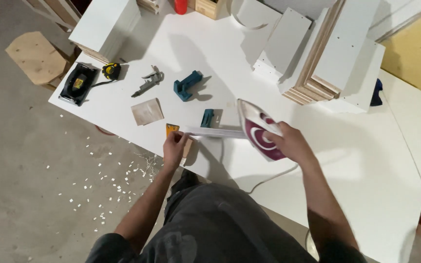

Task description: The person sands the edges of a white rectangular board using a sanding block. They then use a yellow plastic scraper to smooth the surface. Later, the person uses a clothes iron to press a thin white strip of material onto the board, followed by clamping the strip in place with a blue clamp.

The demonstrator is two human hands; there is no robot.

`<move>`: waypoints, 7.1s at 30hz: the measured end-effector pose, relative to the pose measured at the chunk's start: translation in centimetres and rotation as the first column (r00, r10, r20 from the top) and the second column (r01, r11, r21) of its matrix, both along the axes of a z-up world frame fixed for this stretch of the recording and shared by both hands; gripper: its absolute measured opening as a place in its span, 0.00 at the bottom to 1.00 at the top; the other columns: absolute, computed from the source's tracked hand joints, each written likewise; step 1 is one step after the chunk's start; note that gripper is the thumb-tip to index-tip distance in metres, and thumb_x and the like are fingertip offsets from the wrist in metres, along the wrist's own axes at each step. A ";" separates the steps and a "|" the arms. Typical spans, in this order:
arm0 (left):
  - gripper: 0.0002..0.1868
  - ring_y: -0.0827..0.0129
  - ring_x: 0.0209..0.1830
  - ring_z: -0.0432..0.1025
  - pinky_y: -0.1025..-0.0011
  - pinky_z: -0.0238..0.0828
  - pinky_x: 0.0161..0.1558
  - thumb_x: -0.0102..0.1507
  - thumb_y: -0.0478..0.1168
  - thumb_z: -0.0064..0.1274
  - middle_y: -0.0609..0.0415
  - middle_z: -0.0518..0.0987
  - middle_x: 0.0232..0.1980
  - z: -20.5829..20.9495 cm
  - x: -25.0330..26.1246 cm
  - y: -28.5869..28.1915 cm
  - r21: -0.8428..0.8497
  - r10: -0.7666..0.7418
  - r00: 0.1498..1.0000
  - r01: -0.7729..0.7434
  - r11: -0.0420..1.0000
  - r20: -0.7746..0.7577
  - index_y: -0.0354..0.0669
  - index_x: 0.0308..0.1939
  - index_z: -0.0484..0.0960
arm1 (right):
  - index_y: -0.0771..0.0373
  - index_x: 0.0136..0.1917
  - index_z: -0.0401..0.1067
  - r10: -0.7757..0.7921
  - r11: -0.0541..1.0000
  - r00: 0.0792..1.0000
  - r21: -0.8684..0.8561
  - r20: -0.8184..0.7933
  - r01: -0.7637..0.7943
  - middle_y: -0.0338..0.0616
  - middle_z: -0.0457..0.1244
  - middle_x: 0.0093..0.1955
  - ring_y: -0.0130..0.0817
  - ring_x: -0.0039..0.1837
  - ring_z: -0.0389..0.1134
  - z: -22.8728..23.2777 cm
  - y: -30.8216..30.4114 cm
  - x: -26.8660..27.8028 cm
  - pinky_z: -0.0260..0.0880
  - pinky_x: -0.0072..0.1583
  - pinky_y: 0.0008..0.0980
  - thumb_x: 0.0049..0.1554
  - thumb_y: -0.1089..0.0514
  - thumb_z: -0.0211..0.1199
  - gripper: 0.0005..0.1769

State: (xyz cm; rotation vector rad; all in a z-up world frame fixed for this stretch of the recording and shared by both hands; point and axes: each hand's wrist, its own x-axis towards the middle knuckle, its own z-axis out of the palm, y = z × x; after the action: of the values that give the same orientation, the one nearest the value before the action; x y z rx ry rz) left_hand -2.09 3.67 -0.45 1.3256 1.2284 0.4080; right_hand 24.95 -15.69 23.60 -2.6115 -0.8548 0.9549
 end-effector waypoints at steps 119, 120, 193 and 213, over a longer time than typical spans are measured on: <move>0.20 0.51 0.46 0.81 0.56 0.78 0.48 0.58 0.45 0.67 0.53 0.87 0.44 -13.7 5.0 4.6 0.267 -0.433 0.867 0.490 0.830 -0.246 0.57 0.53 0.85 | 0.66 0.54 0.70 0.882 0.415 0.373 -0.101 0.287 -0.904 0.51 0.66 0.48 0.56 0.45 0.74 -15.9 17.6 -7.4 0.74 0.44 0.56 0.55 0.38 0.56 0.29; 0.21 0.53 0.44 0.82 0.56 0.79 0.47 0.58 0.41 0.65 0.52 0.87 0.42 -14.8 5.3 4.6 0.287 -0.432 0.845 0.518 0.806 -0.315 0.55 0.56 0.84 | 0.66 0.53 0.70 0.872 0.414 0.363 -0.098 0.330 -0.905 0.50 0.66 0.47 0.56 0.44 0.74 -15.8 18.0 -8.0 0.74 0.43 0.56 0.55 0.38 0.56 0.28; 0.15 0.41 0.43 0.80 0.47 0.76 0.44 0.60 0.47 0.59 0.42 0.85 0.38 -16.8 4.6 5.0 0.259 -0.465 0.837 0.535 0.804 -0.287 0.46 0.46 0.85 | 0.67 0.60 0.67 0.821 0.441 0.409 0.011 0.397 -0.897 0.49 0.61 0.51 0.62 0.44 0.73 -19.6 17.9 -8.9 0.74 0.43 0.61 0.55 0.40 0.57 0.32; 0.20 0.43 0.49 0.79 0.51 0.73 0.50 0.57 0.53 0.70 0.45 0.86 0.43 -6.1 3.5 4.6 0.203 -0.483 0.860 0.508 0.837 -0.163 0.55 0.49 0.87 | 0.65 0.61 0.69 0.781 0.617 0.607 -0.322 0.143 -0.718 0.47 0.64 0.52 0.55 0.48 0.74 -12.7 2.6 4.8 0.76 0.48 0.53 0.57 0.46 0.58 0.26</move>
State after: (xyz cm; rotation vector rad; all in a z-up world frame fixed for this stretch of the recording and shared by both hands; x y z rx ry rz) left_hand 1.39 8.26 -6.53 1.8337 0.8846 0.1116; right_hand 29.74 -13.09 10.89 -2.5871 -2.1806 0.8949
